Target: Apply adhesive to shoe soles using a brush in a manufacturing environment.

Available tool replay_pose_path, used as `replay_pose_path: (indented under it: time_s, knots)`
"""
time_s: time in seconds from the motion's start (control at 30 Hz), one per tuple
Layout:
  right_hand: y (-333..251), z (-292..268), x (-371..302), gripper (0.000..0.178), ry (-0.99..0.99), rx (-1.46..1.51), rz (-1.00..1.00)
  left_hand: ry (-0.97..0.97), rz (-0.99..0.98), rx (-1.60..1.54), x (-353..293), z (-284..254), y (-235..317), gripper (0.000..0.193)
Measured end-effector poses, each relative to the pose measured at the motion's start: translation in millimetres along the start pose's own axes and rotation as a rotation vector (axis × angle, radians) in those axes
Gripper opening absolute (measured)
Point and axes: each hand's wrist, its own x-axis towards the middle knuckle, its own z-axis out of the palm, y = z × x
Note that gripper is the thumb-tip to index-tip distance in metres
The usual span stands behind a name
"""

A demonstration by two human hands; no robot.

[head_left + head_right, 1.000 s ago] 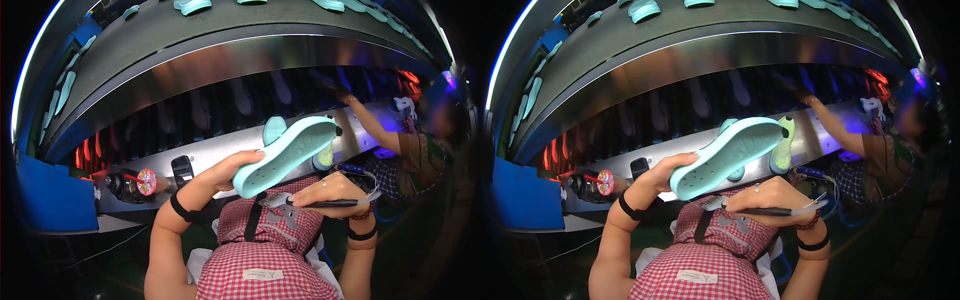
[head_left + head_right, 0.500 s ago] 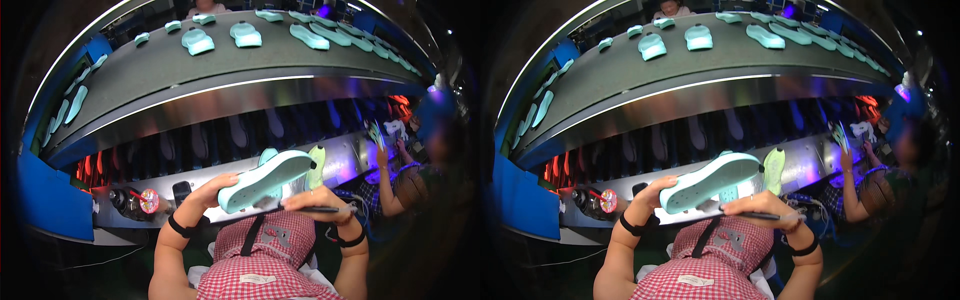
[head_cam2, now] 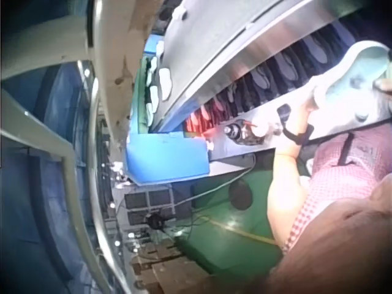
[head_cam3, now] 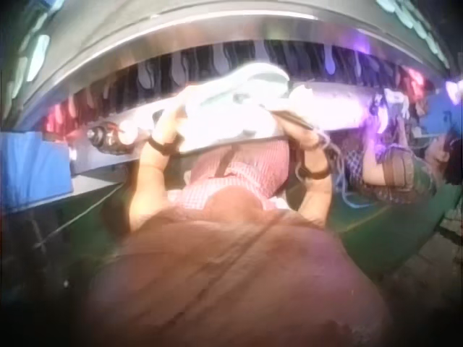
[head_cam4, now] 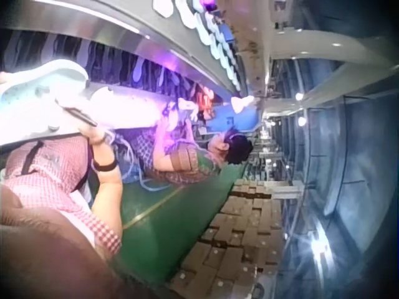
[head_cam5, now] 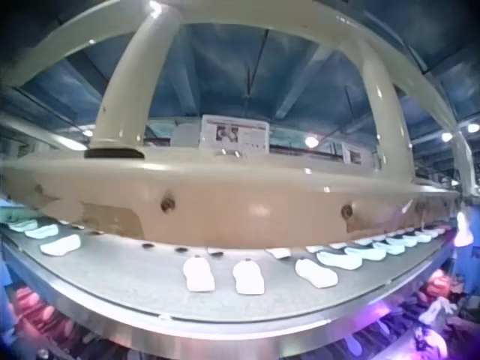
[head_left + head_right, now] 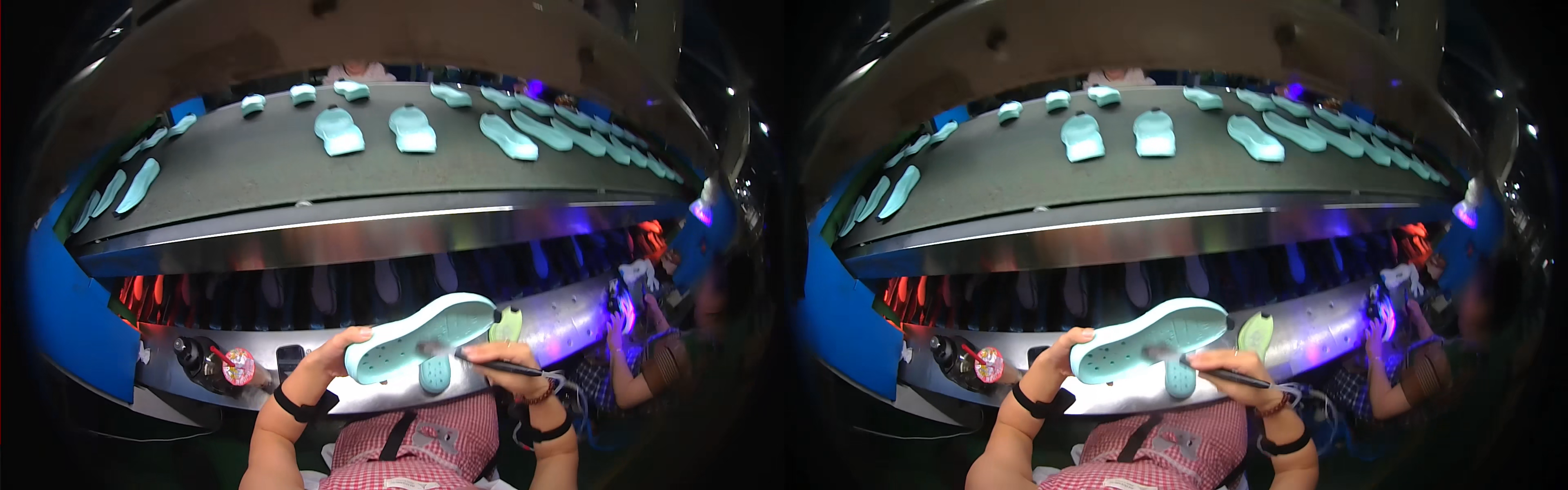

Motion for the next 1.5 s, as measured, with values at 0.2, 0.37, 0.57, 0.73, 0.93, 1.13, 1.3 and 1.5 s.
replay_pose_path:
  time_s: [0.2, 0.37, 0.57, 0.73, 0.93, 1.13, 1.3, 1.5]
  knots:
    - [3, 6, -26, 0.022, -0.05, 0.0, -0.194, -0.21, 0.006, -0.456, 15, -52, -23, 0.068]
    - [43, 32, -34, 0.028, -0.03, 0.099, 0.173, -0.061, 0.227, -0.648, 57, -43, -99, 0.082]
    - [76, 59, -17, 0.028, 0.097, 0.132, 0.412, 0.42, 0.092, -0.528, 71, -30, -104, 0.083]
    - [87, 68, -16, 0.028, 0.126, 0.149, 0.439, 0.408, 0.088, -0.603, 71, -42, -120, 0.088]
    - [90, 73, -3, 0.028, 0.126, 0.169, 0.52, 0.457, 0.092, -0.585, 74, -50, -131, 0.088]
    - [93, 72, -5, 0.028, 0.144, 0.182, 0.528, 0.512, 0.149, -0.512, 70, -51, -125, 0.088]
    - [97, 65, -9, 0.029, 0.161, 0.214, 0.512, 0.382, 0.125, -0.563, 62, -20, -85, 0.087]
    - [117, 40, -45, 0.026, 0.044, 0.895, 0.705, 0.173, 0.234, -0.649, 83, -5, -107, 0.088]
